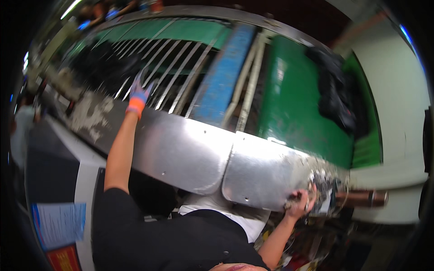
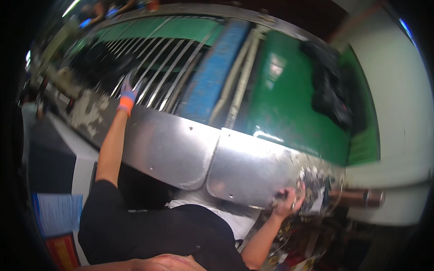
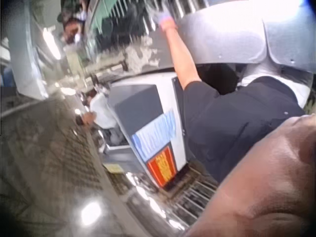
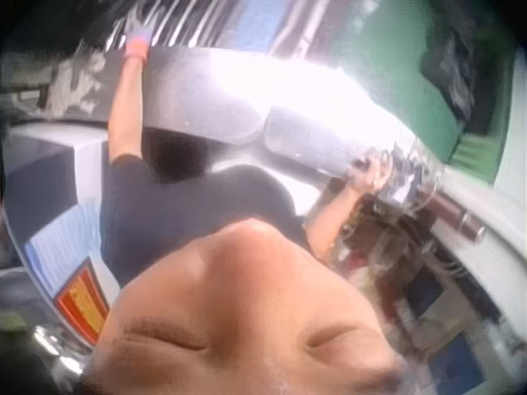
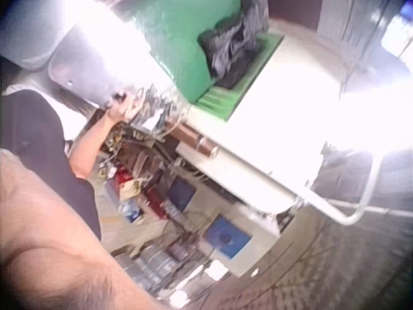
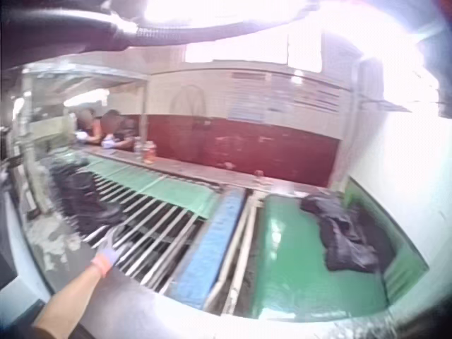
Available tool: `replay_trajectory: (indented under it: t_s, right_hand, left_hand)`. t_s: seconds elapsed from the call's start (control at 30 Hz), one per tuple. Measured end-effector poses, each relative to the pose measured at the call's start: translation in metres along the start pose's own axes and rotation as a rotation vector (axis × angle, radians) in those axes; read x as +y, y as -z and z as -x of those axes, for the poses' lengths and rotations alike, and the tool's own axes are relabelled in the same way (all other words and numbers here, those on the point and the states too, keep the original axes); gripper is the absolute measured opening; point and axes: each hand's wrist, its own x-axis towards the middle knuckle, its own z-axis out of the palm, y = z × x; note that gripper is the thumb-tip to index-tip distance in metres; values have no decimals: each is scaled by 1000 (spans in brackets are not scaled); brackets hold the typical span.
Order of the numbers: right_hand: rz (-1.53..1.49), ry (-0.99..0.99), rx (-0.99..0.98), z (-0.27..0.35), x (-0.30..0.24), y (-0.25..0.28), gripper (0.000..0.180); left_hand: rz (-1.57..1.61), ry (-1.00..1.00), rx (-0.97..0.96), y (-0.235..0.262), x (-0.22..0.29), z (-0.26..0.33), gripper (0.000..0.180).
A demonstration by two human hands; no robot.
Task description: The person uses a handheld buffing tool to polish the outer surface and edges of several black leather boots, picking them up from a conveyor belt and placing them back after finishing each one.
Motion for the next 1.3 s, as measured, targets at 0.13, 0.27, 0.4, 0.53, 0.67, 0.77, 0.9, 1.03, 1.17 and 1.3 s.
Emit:
replay_trajectory:
  t_s: [0.13,0.27,0.4,0.53,0.67,0.77,0.9,1.03,1.17,1.3]
  right_hand:
    - [76,48,-13,2,-6,-5,57]
    - [90,31,-44,2,-4,-17,55]
    - [103,22,-58,-2,-3,-15,55]
    - [88,23,-50,-1,-8,-16,55]
    - [115,67,-52,-3,-4,-12,55]
    - [137,85,-62,-2,-6,-14,53]
    - [75,5,-106,-2,2,-15,51]
    - [119,41,-63,-2,-7,-6,51]
    - [110,-1,-96,2,-6,-10,51]
    - [115,16,-68,-2,-7,-1,50]
  left_hand:
    - [91,-142,431,82,14,-103,81]
    - [-242,86,579,164,-36,-178,97]
    - [-519,431,81,155,-78,-199,108]
    - [-661,419,-275,118,-63,-150,69]
    - [-588,449,-423,100,-48,-118,62]
    - [-601,288,-308,71,-93,-78,61]
    - [-307,229,-67,118,-145,-43,59]
    - [762,507,-41,158,-58,68,37]
    - [420,389,-260,215,-148,222,25]
    - [-249,-101,-875,228,-64,269,45]
